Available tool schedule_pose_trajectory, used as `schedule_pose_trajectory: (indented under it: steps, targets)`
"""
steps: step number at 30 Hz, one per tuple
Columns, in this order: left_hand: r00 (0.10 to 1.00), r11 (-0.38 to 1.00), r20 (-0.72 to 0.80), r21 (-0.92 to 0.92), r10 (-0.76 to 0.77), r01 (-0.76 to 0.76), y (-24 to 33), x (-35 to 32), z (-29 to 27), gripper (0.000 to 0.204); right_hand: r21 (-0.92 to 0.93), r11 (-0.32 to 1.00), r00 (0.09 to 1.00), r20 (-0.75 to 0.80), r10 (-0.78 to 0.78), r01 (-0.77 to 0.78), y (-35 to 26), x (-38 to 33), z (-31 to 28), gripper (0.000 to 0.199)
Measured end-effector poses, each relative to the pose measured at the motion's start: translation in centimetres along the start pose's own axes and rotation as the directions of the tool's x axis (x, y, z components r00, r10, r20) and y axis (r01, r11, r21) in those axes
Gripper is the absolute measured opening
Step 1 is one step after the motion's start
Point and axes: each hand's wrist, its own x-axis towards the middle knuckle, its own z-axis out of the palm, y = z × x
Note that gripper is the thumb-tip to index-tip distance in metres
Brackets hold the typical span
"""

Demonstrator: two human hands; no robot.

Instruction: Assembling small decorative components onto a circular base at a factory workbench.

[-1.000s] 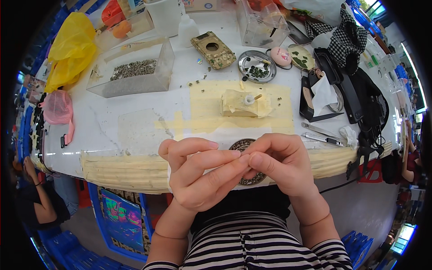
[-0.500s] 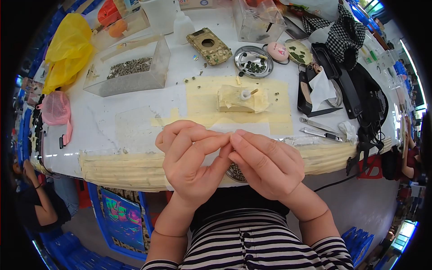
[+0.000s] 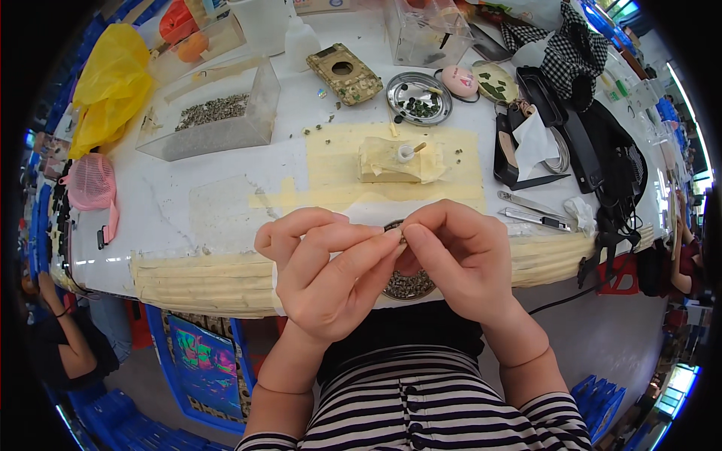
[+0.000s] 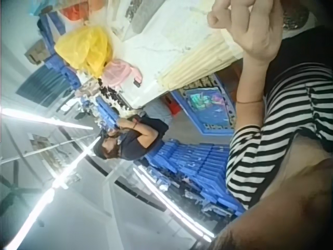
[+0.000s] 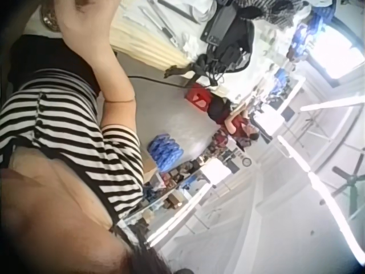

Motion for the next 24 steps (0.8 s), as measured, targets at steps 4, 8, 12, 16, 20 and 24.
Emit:
schedule_pose_trajectory:
  steps: [4, 8, 12, 16, 20, 24]
  targets:
    - [1.0, 0.991, -0.016, -0.133, -0.005, 0.003, -0.8, -0.1, -0.2, 0.029, 0.322, 0.916, 0.966, 0.171, 0.193, -0.24, -0.2, 0.2, -0.3, 0.017]
    - [1.0, 0.986, -0.017, -0.169, -0.002, -0.001, -0.9, -0.2, -0.3, 0.03, 0.362, 0.869, 0.934, 0.24, 0.264, -0.338, -0.4, 0.1, -0.4, 0.021]
    - [0.998, 0.998, -0.057, -0.059, 0.004, -0.008, -0.7, -0.3, -0.1, 0.027, 0.333, 0.92, 0.976, 0.136, 0.173, -0.209, -0.5, -0.2, 0.2, 0.017]
    - [0.998, 0.995, -0.054, 0.101, 0.02, -0.015, 0.2, -0.3, 0.2, 0.024, -0.15, 0.963, 0.974, -0.015, -0.228, 0.223, 0.5, -0.4, 0.5, 0.013]
    - [1.0, 0.988, -0.026, 0.151, 0.007, -0.003, 0.3, -0.1, 0.5, 0.023, -0.709, 0.388, 0.688, 0.188, -0.701, 0.589, 0.7, 0.0, 0.7, 0.022]
    - [0.998, 0.999, -0.062, 0.041, -0.029, 0.032, -0.7, -0.1, 0.8, 0.025, -0.766, 0.246, 0.639, 0.264, -0.722, 0.594, 1.0, 0.2, 0.3, 0.029]
